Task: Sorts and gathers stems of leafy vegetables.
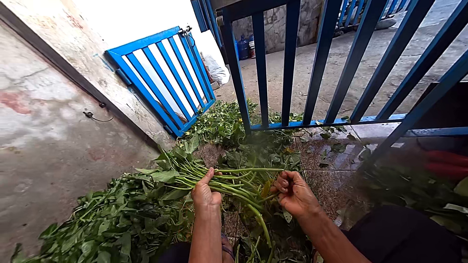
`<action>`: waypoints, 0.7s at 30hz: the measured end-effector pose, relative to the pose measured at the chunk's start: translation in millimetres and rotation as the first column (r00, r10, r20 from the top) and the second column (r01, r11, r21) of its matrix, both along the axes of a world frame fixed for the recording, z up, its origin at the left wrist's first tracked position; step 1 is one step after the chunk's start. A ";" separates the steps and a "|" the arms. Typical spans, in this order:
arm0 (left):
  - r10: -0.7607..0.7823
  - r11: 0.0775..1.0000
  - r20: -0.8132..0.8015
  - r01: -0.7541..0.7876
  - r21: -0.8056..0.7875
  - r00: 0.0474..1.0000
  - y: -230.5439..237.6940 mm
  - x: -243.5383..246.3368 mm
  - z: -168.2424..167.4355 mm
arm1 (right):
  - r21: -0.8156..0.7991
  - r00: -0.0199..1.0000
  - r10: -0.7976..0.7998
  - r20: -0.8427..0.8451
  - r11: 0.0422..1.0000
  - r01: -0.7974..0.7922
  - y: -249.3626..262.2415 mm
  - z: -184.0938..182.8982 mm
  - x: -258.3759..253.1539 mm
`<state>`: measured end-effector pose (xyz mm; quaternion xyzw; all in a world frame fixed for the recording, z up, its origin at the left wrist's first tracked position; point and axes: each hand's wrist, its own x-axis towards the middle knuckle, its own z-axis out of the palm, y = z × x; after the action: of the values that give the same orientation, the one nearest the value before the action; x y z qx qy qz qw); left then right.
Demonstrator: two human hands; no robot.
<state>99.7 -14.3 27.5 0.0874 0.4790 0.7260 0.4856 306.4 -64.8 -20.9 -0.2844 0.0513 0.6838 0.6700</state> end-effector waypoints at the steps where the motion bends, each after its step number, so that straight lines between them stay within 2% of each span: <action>1: -0.006 1.000 0.011 0.006 -0.005 1.000 -1.1 2.3 -0.8 | -0.012 0.999 -0.018 -0.030 1.000 0.018 -0.3 5.6 1.4; 3: -0.019 1.000 0.035 0.019 -0.001 0.999 -4.1 7.1 -1.4 | 0.000 0.993 -0.039 -0.114 0.999 0.040 -2.8 15.3 6.5; 4: -0.035 0.999 0.049 0.035 0.009 0.998 -5.0 8.5 -0.9 | 0.064 0.984 -0.025 -0.175 0.997 0.037 -6.9 19.2 10.0; 5: -0.065 0.997 0.065 0.063 0.033 0.996 -5.8 8.3 0.3 | 0.197 0.973 0.034 -0.230 0.980 0.012 -13.1 21.6 13.9; 6: -0.115 0.991 0.083 0.109 0.073 0.990 -7.2 6.5 2.1 | 0.396 0.963 0.148 -0.225 0.917 -0.049 -20.0 21.1 18.1; 7: -0.161 0.982 0.096 0.150 0.116 0.982 -9.0 4.2 4.3 | 0.592 0.959 0.258 -0.117 0.793 -0.142 -26.2 20.3 22.2; 8: -0.196 0.972 0.101 0.179 0.152 0.976 -10.9 2.8 7.3 | 0.721 0.946 0.319 0.057 0.642 -0.260 -32.0 21.2 26.2; 9: -0.222 0.962 0.101 0.202 0.182 0.970 -12.7 1.3 10.9 | 0.773 0.913 0.332 0.237 0.504 -0.384 -38.2 22.0 30.3; 10: -0.247 0.951 0.099 0.221 0.216 0.964 -14.1 -1.6 14.5 | 0.788 0.865 0.337 0.372 0.378 -0.486 -44.6 21.1 35.1; 12: -0.279 0.919 0.082 0.241 0.311 0.957 -13.1 -15.7 16.6 | 0.798 0.783 0.344 0.519 0.133 -0.587 -55.2 17.0 48.4; 13: -0.300 0.889 0.058 0.257 0.380 0.952 -11.3 -27.6 14.3 | 0.787 0.751 0.345 0.563 0.053 -0.614 -58.9 15.4 58.2; 14: -0.326 0.850 0.040 0.274 0.449 0.945 -9.8 -40.3 11.3 | 0.739 0.709 0.323 0.627 0.038 -0.672 -60.8 11.3 70.2; 15: -0.349 0.813 0.026 0.289 0.505 0.937 -9.1 -51.8 8.8 | 0.646 0.646 0.257 0.719 0.099 -0.757 -62.7 4.8 82.1; 16: -0.370 0.783 0.013 0.305 0.542 0.929 -9.8 -60.2 7.5 | 0.484 0.523 0.157 0.838 0.229 -0.844 -65.3 -2.5 91.4; 17: -0.383 0.763 0.004 0.314 0.564 0.924 -11.7 -65.5 6.6 | 0.238 0.276 0.044 0.960 0.386 -0.891 -67.4 -7.6 96.0; 18: -0.384 0.758 -0.008 0.321 0.568 0.923 -13.7 -67.4 6.2 | -0.040 -0.059 -0.020 0.998 0.520 -0.853 -68.5 -7.8 94.9; 19: -0.373 0.769 -0.029 0.327 0.550 0.927 -15.8 -66.6 6.4 | -0.197 -0.308 -0.058 0.950 0.653 -0.731 -70.5 -5.7 84.8; 20: -0.356 0.789 -0.059 0.333 0.516 0.933 -17.9 -63.5 6.8 | -0.142 -0.412 -0.155 0.898 0.784 -0.604 -73.2 -4.4 70.2; 21: -0.340 0.810 -0.095 0.342 0.477 0.936 -19.4 -58.5 7.3 | 0.032 -0.449 -0.297 0.843 0.860 -0.509 -74.5 2.9 55.4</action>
<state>41.2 -33.6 34.8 0.2928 0.2591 0.7236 0.5688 361.8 -139.3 -18.0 -0.5554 -0.7370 0.1678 0.3467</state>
